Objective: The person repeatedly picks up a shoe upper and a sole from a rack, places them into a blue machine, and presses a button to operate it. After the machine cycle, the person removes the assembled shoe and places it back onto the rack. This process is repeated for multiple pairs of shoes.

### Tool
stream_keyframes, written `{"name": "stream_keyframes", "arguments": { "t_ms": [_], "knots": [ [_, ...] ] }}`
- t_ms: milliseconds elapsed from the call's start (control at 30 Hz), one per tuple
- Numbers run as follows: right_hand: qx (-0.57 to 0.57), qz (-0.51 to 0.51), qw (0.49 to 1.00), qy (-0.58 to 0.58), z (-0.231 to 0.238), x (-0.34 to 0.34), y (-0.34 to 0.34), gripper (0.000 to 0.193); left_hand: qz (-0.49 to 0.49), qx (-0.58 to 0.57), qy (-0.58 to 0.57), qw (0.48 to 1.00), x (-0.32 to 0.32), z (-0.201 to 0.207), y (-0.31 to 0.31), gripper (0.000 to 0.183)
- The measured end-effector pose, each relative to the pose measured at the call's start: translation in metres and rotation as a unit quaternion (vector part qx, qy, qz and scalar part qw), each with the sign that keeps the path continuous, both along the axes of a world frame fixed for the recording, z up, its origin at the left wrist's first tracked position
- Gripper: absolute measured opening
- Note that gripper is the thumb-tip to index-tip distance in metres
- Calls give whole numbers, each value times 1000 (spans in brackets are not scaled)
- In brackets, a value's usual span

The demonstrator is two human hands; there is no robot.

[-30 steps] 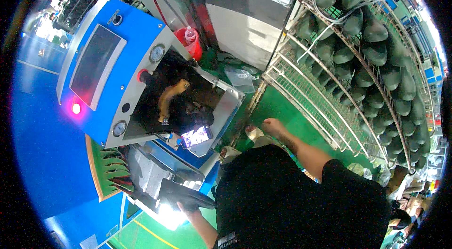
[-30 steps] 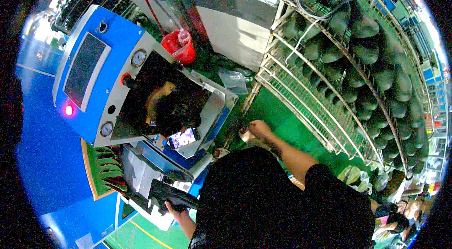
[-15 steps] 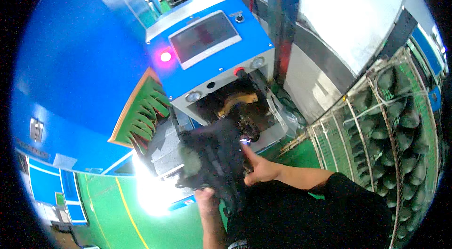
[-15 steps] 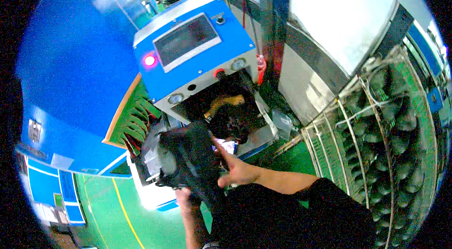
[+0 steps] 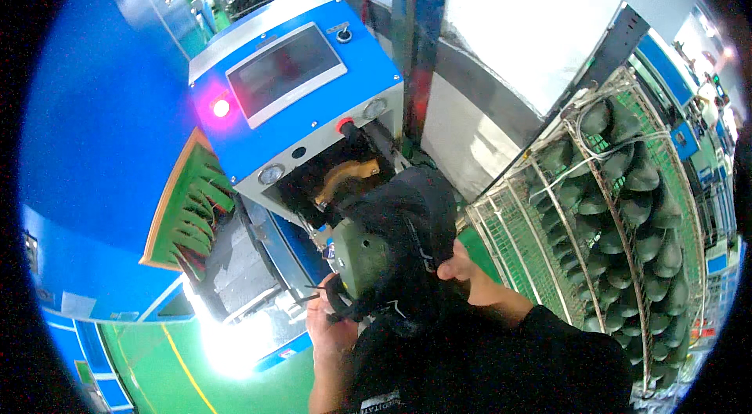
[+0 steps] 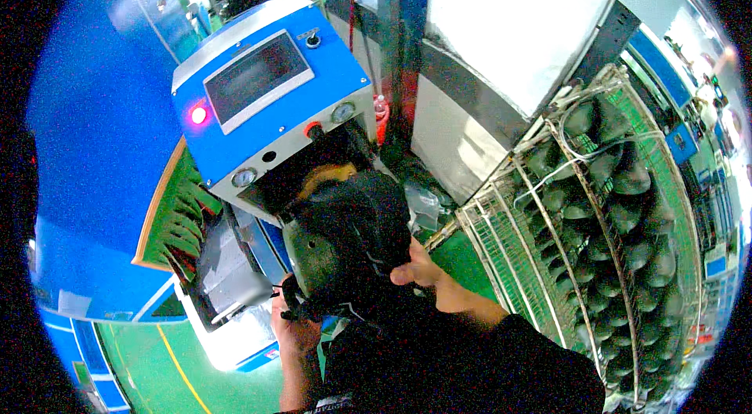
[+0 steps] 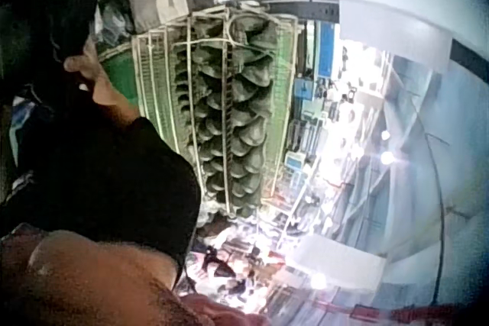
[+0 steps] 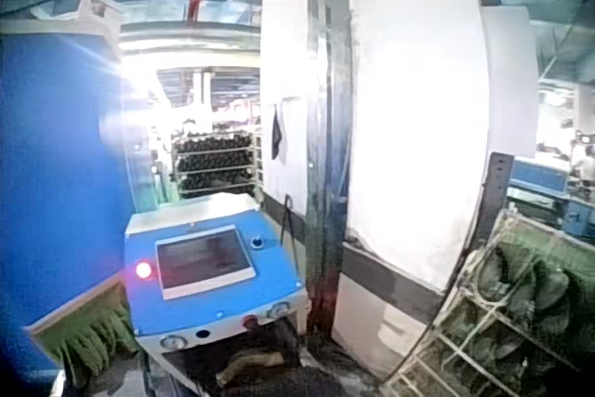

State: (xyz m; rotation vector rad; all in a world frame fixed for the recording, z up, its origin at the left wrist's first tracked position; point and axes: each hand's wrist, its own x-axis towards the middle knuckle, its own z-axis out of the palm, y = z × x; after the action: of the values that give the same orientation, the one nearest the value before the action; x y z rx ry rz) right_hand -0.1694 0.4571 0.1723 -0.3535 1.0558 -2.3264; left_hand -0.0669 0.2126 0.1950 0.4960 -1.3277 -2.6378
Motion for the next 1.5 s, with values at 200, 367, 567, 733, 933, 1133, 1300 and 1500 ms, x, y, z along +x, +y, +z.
{"name": "stream_keyframes", "arguments": {
  "t_ms": [200,367,567,733,933,1133,1300,1500],
  "knots": [
    [33,-124,992,-19,33,38,18,120,4,2,125,992,-8,39,-10,29],
    [106,-135,985,-14,46,65,31,123,22,49,207,977,4,32,-67,20],
    [178,-12,971,159,68,59,9,135,39,225,268,936,-6,28,-96,28],
    [198,-39,921,332,72,58,-9,143,10,268,270,925,-4,14,-118,32],
    [153,-42,963,217,58,63,-12,142,-53,401,280,871,1,-11,-170,34],
    [159,-54,948,269,58,58,-16,139,44,198,228,952,23,7,-205,38],
    [99,-18,995,-8,55,57,-9,127,48,-334,128,932,1,37,-87,75],
    [41,-148,988,-4,-11,76,10,92,-92,-517,227,820,10,47,-17,67]
  ]
}}
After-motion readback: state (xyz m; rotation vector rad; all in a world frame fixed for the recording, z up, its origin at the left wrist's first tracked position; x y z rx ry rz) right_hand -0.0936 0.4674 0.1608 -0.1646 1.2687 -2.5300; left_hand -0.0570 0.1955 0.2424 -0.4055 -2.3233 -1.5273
